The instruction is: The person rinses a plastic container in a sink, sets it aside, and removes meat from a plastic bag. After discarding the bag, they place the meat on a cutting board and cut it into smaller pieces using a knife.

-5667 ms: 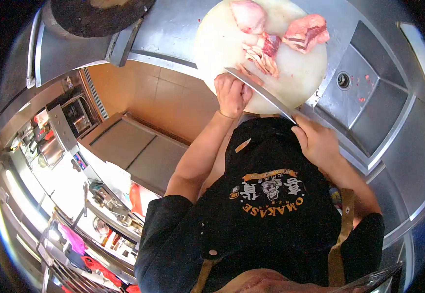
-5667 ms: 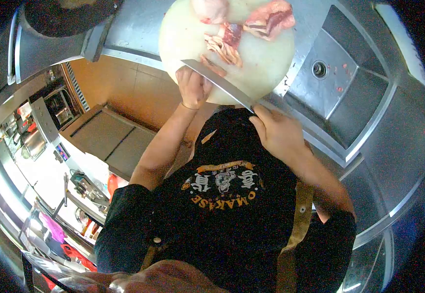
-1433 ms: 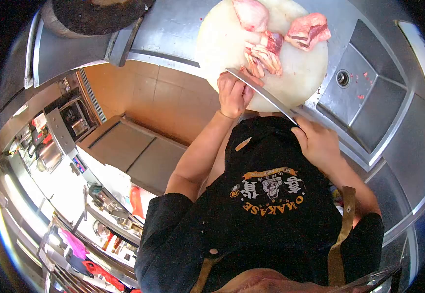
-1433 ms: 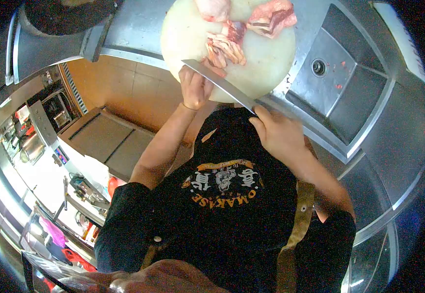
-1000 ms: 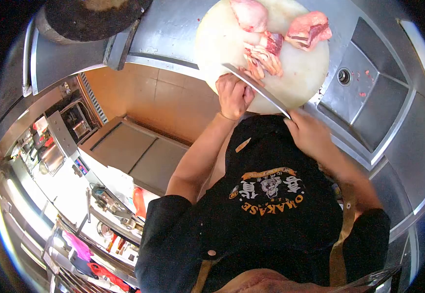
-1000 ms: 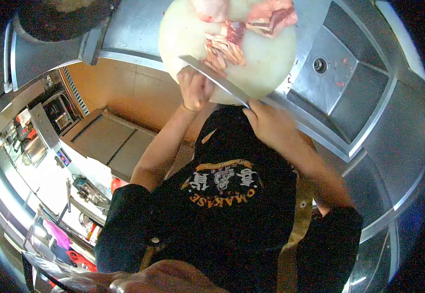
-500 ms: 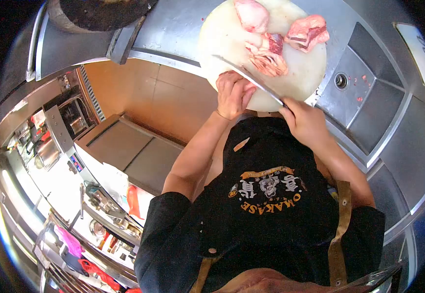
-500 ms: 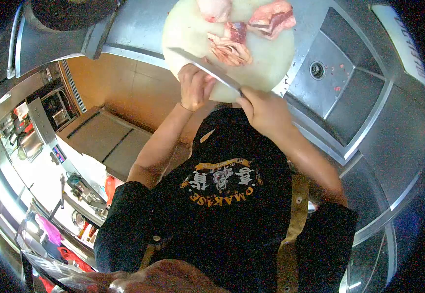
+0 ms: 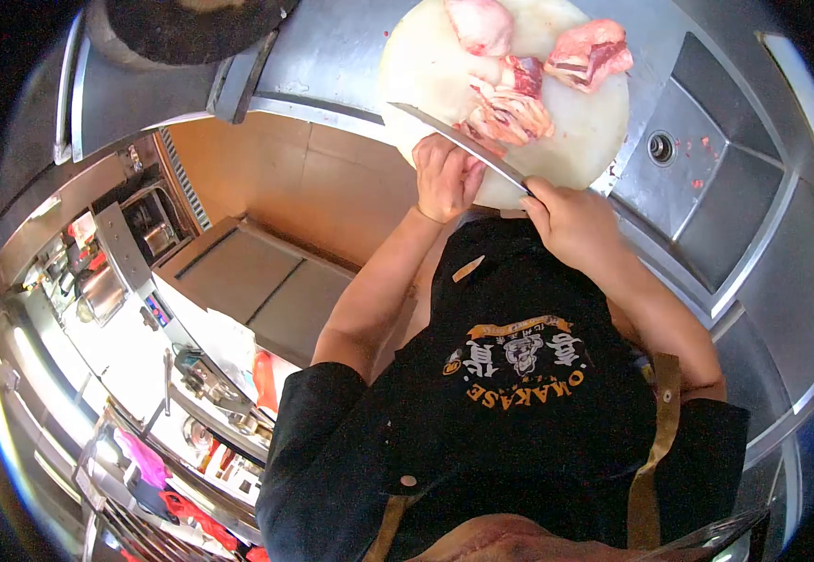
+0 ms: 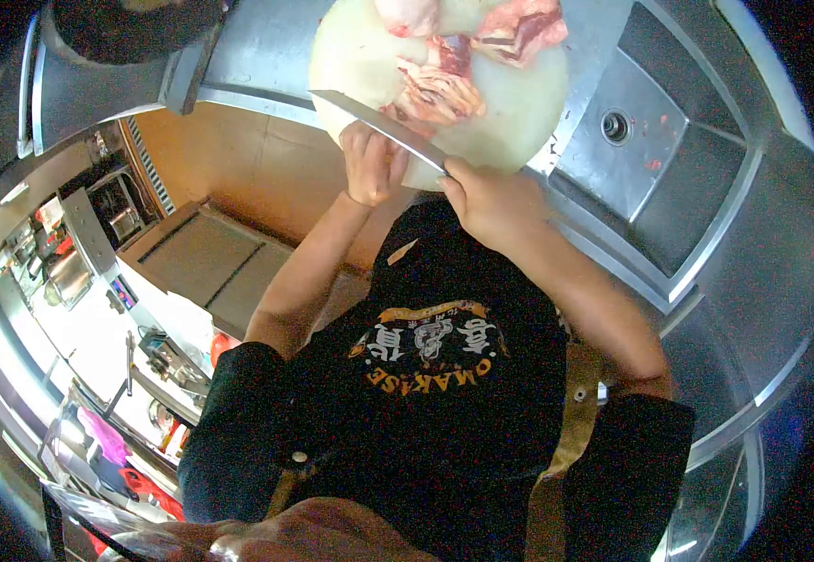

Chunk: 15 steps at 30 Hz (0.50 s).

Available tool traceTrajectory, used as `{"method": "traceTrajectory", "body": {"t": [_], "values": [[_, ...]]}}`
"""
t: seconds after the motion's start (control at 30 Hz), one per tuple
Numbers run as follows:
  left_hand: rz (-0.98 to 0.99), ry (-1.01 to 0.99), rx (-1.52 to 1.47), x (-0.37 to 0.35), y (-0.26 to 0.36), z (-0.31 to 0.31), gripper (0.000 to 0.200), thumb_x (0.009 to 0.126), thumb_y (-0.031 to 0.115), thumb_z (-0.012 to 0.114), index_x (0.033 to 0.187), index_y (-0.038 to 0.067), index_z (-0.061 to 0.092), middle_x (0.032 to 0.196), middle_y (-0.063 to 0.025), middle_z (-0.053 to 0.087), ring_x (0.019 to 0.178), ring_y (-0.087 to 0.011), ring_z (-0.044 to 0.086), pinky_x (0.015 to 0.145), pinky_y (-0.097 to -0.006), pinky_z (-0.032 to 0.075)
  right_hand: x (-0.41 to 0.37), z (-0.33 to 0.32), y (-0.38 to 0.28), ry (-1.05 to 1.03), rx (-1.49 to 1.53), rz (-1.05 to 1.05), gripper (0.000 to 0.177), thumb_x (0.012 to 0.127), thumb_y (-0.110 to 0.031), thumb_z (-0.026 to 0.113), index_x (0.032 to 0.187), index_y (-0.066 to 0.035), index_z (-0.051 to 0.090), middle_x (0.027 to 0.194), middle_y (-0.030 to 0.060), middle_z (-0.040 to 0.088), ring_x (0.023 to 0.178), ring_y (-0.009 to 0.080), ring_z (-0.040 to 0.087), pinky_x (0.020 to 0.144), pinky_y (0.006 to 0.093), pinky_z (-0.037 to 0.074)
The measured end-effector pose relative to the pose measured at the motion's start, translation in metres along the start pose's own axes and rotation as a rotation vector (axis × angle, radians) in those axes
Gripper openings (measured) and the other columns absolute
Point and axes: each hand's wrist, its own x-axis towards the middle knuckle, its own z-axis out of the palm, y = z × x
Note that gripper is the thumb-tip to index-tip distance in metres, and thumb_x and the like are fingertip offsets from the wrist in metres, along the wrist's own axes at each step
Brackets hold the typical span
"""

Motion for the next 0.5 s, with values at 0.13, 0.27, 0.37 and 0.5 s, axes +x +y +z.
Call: {"method": "traceTrajectory", "body": {"t": [0.13, 0.27, 0.37, 0.5], "values": [[0.007, -0.020, -0.001, -0.004, -0.005, 0.003, 0.037, 0.077, 0.018, 0.082, 0.108, 0.003, 0.068, 0.119, -0.0171, 0.064, 0.110, -0.0378, 0.059, 0.102, -0.0500, 0.042, -0.041, 0.006, 0.022, 0.216, -0.006, -0.106, 0.027, 0.103, -0.031, 0.061, 0.120, -0.011, 0.065, 0.093, 0.0193, 0.073, 0.086, 0.0416, 0.072, 0.070, 0.0532, 0.056], [0.014, 0.002, -0.049, 0.002, -0.004, 0.001, 0.034, 0.079, 0.016, 0.081, 0.108, 0.004, 0.068, 0.116, -0.0139, 0.064, 0.109, -0.0369, 0.060, 0.101, -0.0491, 0.042, -0.010, 0.014, 0.018, 0.008, -0.053, 0.033, 0.029, 0.104, -0.034, 0.058, 0.121, -0.010, 0.064, 0.097, 0.0202, 0.073, 0.087, 0.0419, 0.072, 0.072, 0.0540, 0.056], [-0.003, 0.019, -0.059, 0.003, 0.001, 0.002, 0.031, 0.079, 0.014, 0.081, 0.106, 0.007, 0.068, 0.113, -0.0115, 0.064, 0.108, -0.0358, 0.060, 0.101, -0.0486, 0.042, 0.080, 0.039, 0.016, 0.187, 0.015, -0.145, 0.030, 0.104, -0.036, 0.058, 0.120, -0.012, 0.065, 0.098, 0.0209, 0.073, 0.085, 0.0431, 0.071, 0.072, 0.0543, 0.056], [-0.024, 0.001, -0.091, 0.004, 0.000, -0.003, 0.028, 0.079, 0.012, 0.081, 0.104, 0.009, 0.068, 0.109, -0.0102, 0.063, 0.108, -0.0347, 0.060, 0.101, -0.0480, 0.042, 0.100, 0.031, 0.015, 0.519, 0.101, -0.206, 0.031, 0.104, -0.036, 0.057, 0.121, -0.011, 0.067, 0.101, 0.0227, 0.073, 0.086, 0.0434, 0.071, 0.073, 0.0534, 0.056]]}}
